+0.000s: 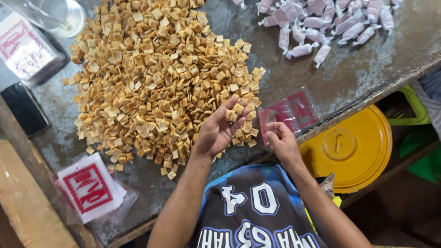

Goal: The person scoops small square crackers from a large pile on a table and places them into small clear plastic bags. The person then sets the filled bags aside on the table.

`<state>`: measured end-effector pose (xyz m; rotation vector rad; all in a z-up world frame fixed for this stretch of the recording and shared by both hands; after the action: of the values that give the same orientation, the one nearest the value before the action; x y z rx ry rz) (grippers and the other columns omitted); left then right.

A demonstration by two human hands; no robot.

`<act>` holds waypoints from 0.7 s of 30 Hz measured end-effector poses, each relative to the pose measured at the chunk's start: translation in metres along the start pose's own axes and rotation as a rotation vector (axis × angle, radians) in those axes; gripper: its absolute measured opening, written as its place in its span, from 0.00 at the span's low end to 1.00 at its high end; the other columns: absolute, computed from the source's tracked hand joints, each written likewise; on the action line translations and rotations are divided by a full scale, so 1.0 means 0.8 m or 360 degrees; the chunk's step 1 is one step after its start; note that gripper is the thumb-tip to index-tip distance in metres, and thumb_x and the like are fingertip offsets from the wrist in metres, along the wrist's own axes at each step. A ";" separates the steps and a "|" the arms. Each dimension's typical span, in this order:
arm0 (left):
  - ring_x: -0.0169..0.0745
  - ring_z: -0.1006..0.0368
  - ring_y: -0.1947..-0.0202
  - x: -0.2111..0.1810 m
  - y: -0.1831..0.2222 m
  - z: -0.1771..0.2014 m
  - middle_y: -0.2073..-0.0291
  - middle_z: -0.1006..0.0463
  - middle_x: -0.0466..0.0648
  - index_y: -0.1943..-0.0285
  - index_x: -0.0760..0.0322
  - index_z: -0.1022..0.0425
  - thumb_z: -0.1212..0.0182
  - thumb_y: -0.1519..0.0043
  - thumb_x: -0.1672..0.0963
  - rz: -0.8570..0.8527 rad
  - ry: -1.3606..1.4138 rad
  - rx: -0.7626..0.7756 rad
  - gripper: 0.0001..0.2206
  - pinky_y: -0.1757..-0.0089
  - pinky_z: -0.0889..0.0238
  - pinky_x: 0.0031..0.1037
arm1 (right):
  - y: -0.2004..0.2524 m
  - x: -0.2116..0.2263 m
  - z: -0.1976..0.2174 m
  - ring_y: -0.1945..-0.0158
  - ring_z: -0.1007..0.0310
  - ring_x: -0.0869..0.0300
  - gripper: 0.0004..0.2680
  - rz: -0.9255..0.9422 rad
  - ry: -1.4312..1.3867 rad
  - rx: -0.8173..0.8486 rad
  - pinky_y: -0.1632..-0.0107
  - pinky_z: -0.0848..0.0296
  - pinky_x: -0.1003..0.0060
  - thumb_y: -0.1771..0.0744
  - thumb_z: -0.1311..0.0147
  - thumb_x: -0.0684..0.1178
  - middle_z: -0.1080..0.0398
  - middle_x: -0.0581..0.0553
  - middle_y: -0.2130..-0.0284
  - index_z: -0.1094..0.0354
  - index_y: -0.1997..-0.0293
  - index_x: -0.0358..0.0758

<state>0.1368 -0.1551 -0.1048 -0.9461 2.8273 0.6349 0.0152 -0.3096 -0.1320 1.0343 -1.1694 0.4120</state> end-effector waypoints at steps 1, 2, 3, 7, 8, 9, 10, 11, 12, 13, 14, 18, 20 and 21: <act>0.62 0.30 0.38 0.003 0.007 0.005 0.34 0.32 0.64 0.27 0.68 0.38 0.50 0.30 0.57 -0.0004 0.0001 -0.0013 0.21 0.43 0.28 0.38 | 0.002 -0.008 0.000 0.82 0.33 0.62 0.09 -0.0011 -0.0001 0.0009 0.76 0.30 0.69 0.34 0.47 0.38 0.35 0.43 0.84 0.28 0.49 0.34; 0.63 0.31 0.38 0.007 0.012 0.009 0.33 0.33 0.66 0.27 0.69 0.38 0.51 0.29 0.57 0.0007 0.0033 -0.0014 0.21 0.43 0.28 0.38 | 0.001 -0.013 0.001 0.82 0.34 0.64 0.10 0.0008 -0.0001 0.0008 0.76 0.31 0.71 0.34 0.48 0.38 0.35 0.44 0.83 0.28 0.49 0.34; 0.65 0.32 0.38 0.010 0.017 0.011 0.33 0.34 0.67 0.27 0.69 0.39 0.53 0.29 0.57 0.0017 0.0064 -0.0016 0.21 0.43 0.29 0.37 | 0.001 -0.016 0.001 0.82 0.34 0.65 0.10 0.0026 -0.0001 0.0007 0.76 0.32 0.73 0.34 0.48 0.38 0.35 0.46 0.83 0.28 0.48 0.34; 0.62 0.30 0.40 0.011 0.039 0.028 0.36 0.30 0.66 0.27 0.68 0.37 0.50 0.30 0.54 0.0058 0.0137 -0.0077 0.22 0.44 0.28 0.38 | 0.006 -0.015 -0.006 0.82 0.35 0.66 0.10 0.0057 -0.0019 0.0010 0.77 0.34 0.73 0.34 0.48 0.38 0.36 0.46 0.82 0.29 0.48 0.33; 0.62 0.28 0.41 0.010 0.044 0.041 0.38 0.28 0.66 0.28 0.68 0.36 0.50 0.30 0.51 0.0061 0.0110 -0.0172 0.23 0.46 0.27 0.38 | 0.007 -0.012 -0.007 0.82 0.35 0.65 0.10 0.0090 0.0018 -0.0020 0.76 0.34 0.73 0.34 0.48 0.38 0.36 0.46 0.83 0.29 0.48 0.33; 0.62 0.26 0.43 0.008 0.050 0.055 0.40 0.27 0.66 0.29 0.68 0.35 0.50 0.30 0.49 0.0065 0.0083 -0.0266 0.24 0.47 0.26 0.38 | 0.007 -0.009 -0.009 0.81 0.36 0.65 0.10 0.0124 0.0056 -0.0049 0.75 0.34 0.72 0.34 0.48 0.37 0.37 0.46 0.84 0.29 0.49 0.33; 0.62 0.26 0.43 0.006 0.055 0.056 0.40 0.27 0.66 0.29 0.68 0.35 0.50 0.30 0.49 0.0054 0.0088 -0.0270 0.24 0.47 0.26 0.38 | 0.006 -0.008 -0.010 0.81 0.36 0.65 0.10 0.0123 0.0061 -0.0037 0.75 0.34 0.72 0.34 0.48 0.37 0.37 0.46 0.84 0.29 0.49 0.33; 0.62 0.25 0.45 0.004 0.061 0.061 0.42 0.25 0.66 0.30 0.67 0.33 0.50 0.30 0.49 0.0058 0.0056 -0.0339 0.24 0.48 0.25 0.39 | 0.006 -0.002 -0.010 0.81 0.36 0.64 0.10 0.0174 0.0167 -0.0062 0.74 0.34 0.72 0.35 0.47 0.39 0.36 0.47 0.84 0.29 0.49 0.36; 0.62 0.24 0.46 0.002 0.067 0.066 0.43 0.24 0.66 0.31 0.67 0.31 0.49 0.30 0.48 0.0058 0.0027 -0.0407 0.24 0.49 0.24 0.39 | 0.004 0.005 -0.010 0.80 0.36 0.64 0.10 0.0228 0.0275 -0.0084 0.73 0.34 0.71 0.35 0.47 0.40 0.36 0.47 0.84 0.30 0.50 0.39; 0.62 0.24 0.46 0.002 0.071 0.070 0.43 0.24 0.66 0.31 0.67 0.31 0.49 0.30 0.48 0.0044 0.0034 -0.0409 0.24 0.49 0.24 0.39 | 0.010 0.011 -0.014 0.80 0.36 0.64 0.10 0.0231 0.0282 -0.0070 0.73 0.34 0.71 0.35 0.47 0.40 0.36 0.47 0.84 0.30 0.50 0.39; 0.63 0.24 0.47 0.001 0.072 0.075 0.44 0.23 0.65 0.33 0.66 0.30 0.48 0.30 0.48 0.0039 0.0027 -0.0429 0.23 0.50 0.24 0.39 | 0.015 0.026 -0.016 0.78 0.33 0.60 0.10 0.0325 0.0575 -0.0113 0.70 0.33 0.66 0.35 0.46 0.42 0.36 0.47 0.84 0.32 0.50 0.44; 0.63 0.22 0.51 -0.001 0.083 0.091 0.48 0.21 0.64 0.39 0.66 0.25 0.46 0.30 0.54 0.0030 -0.0103 -0.0511 0.15 0.50 0.23 0.39 | 0.037 0.052 -0.054 0.74 0.26 0.44 0.07 0.0575 0.1234 -0.0179 0.65 0.29 0.49 0.35 0.45 0.48 0.36 0.44 0.86 0.31 0.55 0.53; 0.61 0.21 0.51 -0.011 0.094 0.073 0.48 0.21 0.64 0.38 0.68 0.26 0.46 0.31 0.56 0.0007 -0.0171 -0.0495 0.15 0.50 0.23 0.36 | 0.045 0.055 -0.081 0.71 0.25 0.41 0.05 0.0565 0.1353 -0.0133 0.63 0.28 0.45 0.34 0.47 0.50 0.34 0.41 0.84 0.31 0.56 0.54; 0.58 0.21 0.51 -0.017 0.099 0.063 0.49 0.20 0.64 0.38 0.69 0.27 0.45 0.32 0.57 -0.0015 -0.0243 -0.0480 0.15 0.50 0.23 0.34 | 0.049 0.055 -0.095 0.68 0.23 0.37 0.04 0.0552 0.1466 -0.0087 0.60 0.28 0.41 0.34 0.49 0.53 0.31 0.37 0.83 0.32 0.58 0.55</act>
<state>0.0985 -0.0696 -0.1196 -0.9061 2.6376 1.1054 0.0455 -0.2365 -0.0768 0.4703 -0.5042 0.9967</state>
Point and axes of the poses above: each hand's wrist, its own y-axis away from the middle knuckle, its own z-axis out of the back of the hand, x = y × z, the point moved 10 cm from there along -y, towards the middle knuckle
